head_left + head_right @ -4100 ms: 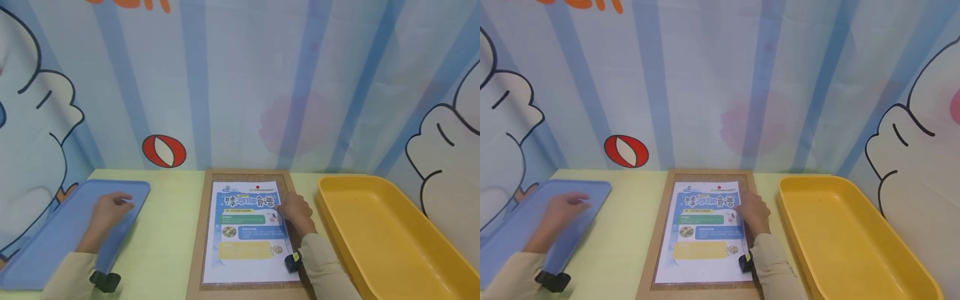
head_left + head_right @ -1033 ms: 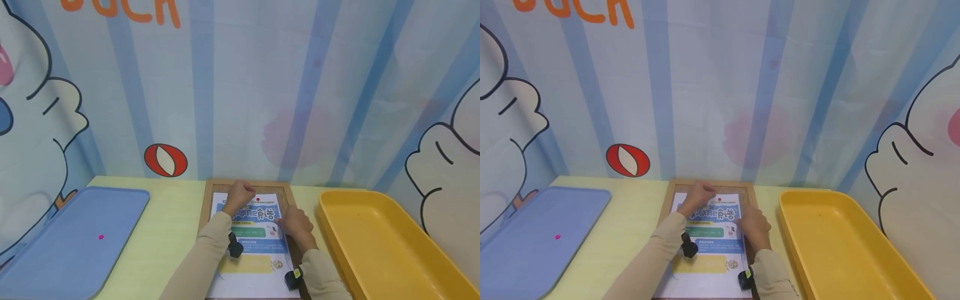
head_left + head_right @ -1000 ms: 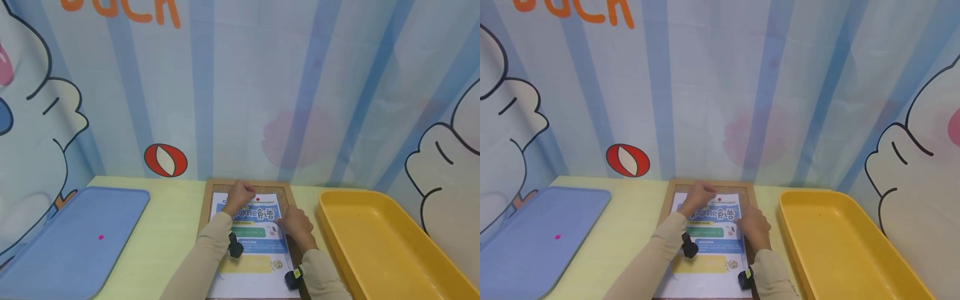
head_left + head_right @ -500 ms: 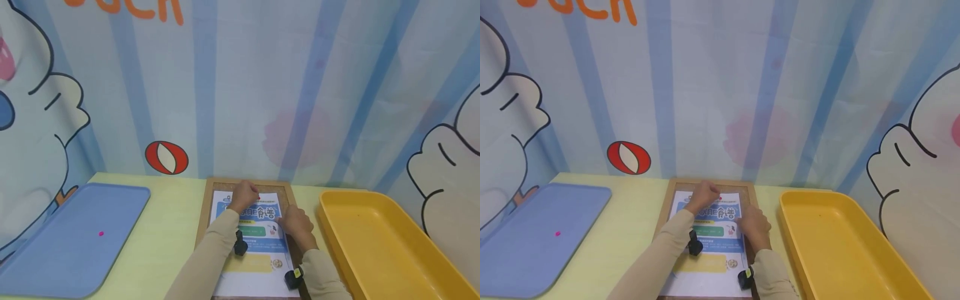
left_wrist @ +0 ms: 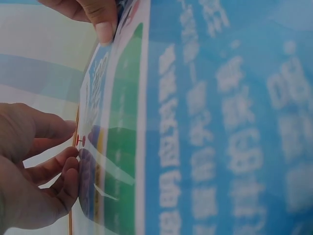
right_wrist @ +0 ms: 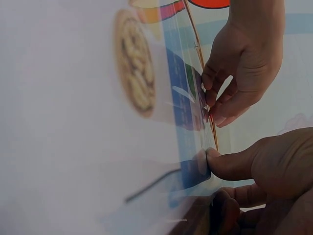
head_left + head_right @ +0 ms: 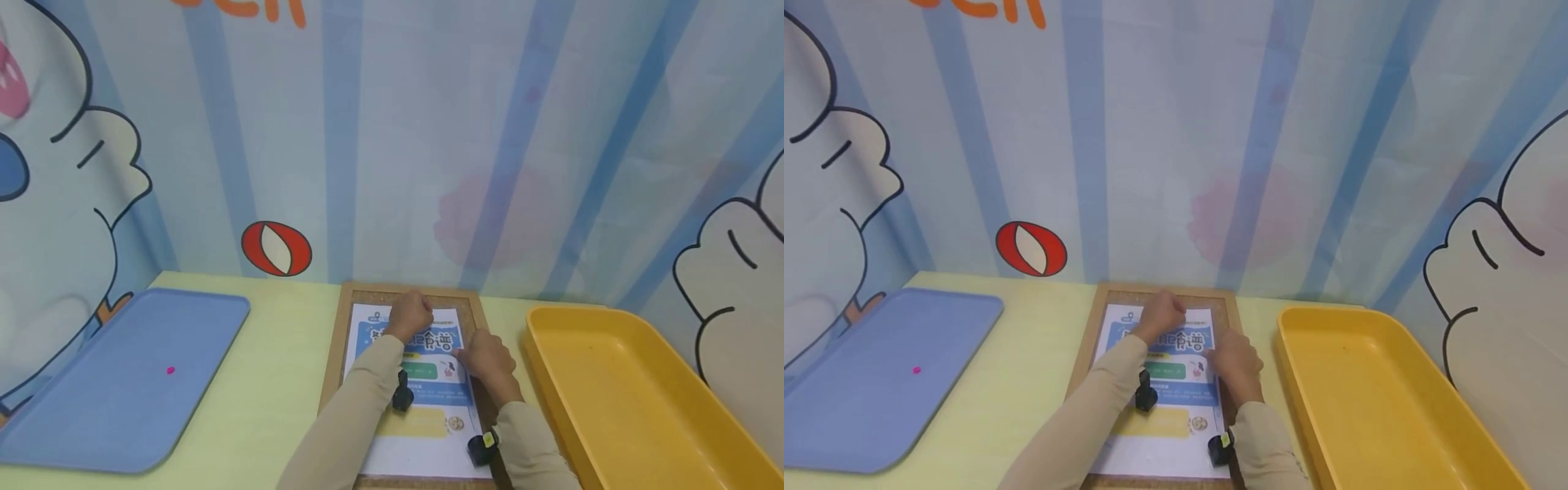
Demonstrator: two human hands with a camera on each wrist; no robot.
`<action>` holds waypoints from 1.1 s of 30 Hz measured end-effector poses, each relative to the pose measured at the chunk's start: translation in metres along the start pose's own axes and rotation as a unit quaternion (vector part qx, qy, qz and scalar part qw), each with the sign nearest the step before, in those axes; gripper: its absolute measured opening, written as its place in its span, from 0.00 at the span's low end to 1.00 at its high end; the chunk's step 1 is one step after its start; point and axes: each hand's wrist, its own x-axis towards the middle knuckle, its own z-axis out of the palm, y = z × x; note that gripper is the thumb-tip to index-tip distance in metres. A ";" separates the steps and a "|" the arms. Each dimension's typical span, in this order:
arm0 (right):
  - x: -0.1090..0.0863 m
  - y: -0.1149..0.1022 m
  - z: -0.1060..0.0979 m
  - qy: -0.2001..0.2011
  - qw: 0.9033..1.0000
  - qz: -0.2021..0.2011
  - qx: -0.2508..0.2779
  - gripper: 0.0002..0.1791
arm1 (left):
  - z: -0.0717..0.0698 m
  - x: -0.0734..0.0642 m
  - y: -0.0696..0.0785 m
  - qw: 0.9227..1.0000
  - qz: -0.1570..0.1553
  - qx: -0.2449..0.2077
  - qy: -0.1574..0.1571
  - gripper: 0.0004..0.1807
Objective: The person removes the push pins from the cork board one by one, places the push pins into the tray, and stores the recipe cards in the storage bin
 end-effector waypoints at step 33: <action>-0.001 0.000 -0.002 -0.007 1.000 -0.003 0.002 0.18 | 0.015 0.007 0.006 0.997 0.015 0.073 0.013 0.23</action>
